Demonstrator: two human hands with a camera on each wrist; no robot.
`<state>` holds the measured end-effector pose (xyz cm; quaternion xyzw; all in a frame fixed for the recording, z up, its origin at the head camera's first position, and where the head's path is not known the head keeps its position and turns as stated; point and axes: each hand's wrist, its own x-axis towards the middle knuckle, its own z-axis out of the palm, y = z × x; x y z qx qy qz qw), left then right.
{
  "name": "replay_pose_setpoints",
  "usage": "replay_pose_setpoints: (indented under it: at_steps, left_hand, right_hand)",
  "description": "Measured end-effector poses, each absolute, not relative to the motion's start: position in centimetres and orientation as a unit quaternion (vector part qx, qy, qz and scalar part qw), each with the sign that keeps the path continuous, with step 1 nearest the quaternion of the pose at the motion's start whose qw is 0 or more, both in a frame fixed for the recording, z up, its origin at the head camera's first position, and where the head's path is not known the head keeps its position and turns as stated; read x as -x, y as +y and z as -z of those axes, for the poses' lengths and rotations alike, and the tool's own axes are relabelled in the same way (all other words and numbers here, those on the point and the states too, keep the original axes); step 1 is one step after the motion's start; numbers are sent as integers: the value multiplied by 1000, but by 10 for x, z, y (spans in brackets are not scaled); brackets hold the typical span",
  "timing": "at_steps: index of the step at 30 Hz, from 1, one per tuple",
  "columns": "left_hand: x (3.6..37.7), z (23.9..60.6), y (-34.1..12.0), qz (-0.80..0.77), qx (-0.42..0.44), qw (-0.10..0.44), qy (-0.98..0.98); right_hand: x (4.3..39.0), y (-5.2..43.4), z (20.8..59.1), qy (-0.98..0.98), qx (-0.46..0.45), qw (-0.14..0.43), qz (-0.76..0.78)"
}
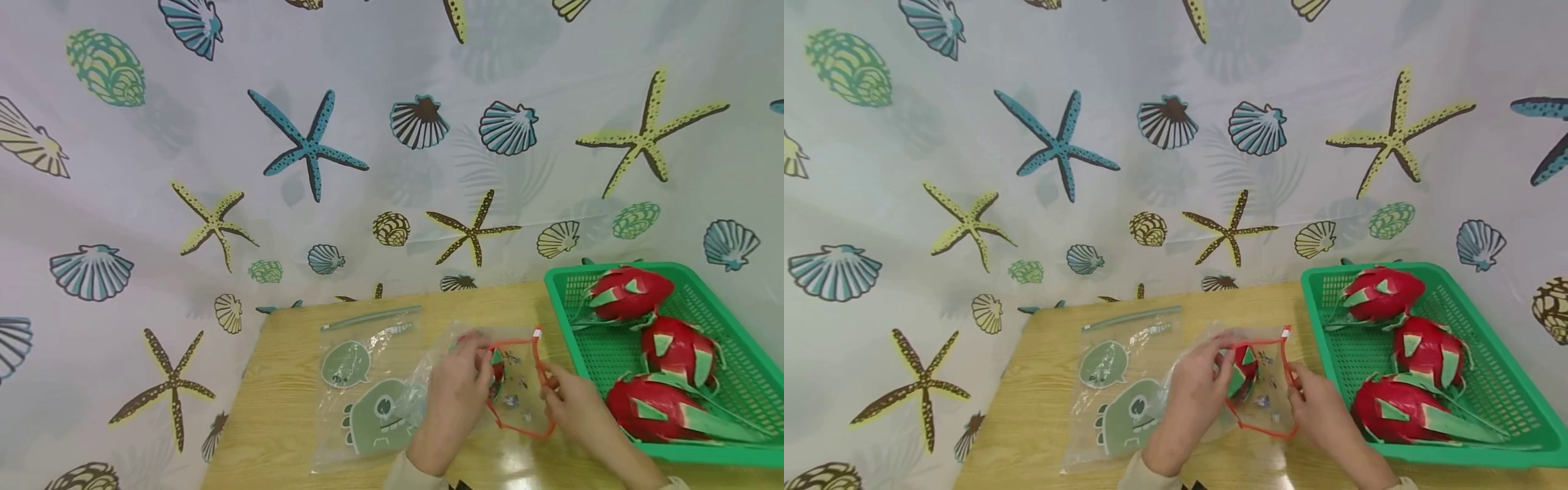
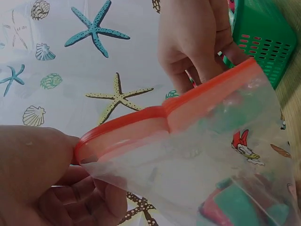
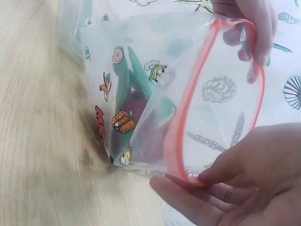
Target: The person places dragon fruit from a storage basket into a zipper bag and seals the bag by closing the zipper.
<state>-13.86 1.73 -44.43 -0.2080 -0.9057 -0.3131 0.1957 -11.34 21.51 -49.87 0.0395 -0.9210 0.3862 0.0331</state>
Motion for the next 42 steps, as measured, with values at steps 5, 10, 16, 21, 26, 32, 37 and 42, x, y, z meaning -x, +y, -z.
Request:
replay_pose_setpoints:
  at_steps: [5, 10, 16, 21, 26, 32, 37, 42]
  left_hand:
    - [144, 438, 9, 323, 197, 209, -902]
    - [150, 430, -1, 362, 173, 210, -892]
    - [155, 421, -12, 368, 173, 252, -878]
    - [160, 411, -25, 371, 169, 289, -866]
    - [167, 406, -37, 391, 168, 312, -849]
    - [174, 404, -43, 438, 180, 307, -826]
    - [173, 394, -45, 443, 174, 308, -824]
    - [167, 382, -48, 430, 171, 331, -822]
  right_hand:
    - [118, 217, 485, -882, -11, 17, -471]
    - [126, 217, 472, -853, -16, 17, -522]
    - [133, 215, 456, -842, -34, 36, -538]
    - [137, 214, 437, -860, -52, 80, -501]
    - [141, 213, 424, -851, -70, 108, -509]
    - [143, 211, 415, -847, -77, 127, -510]
    - [140, 211, 410, -843, -74, 124, -518]
    - [140, 212, 405, -831, -76, 110, -540]
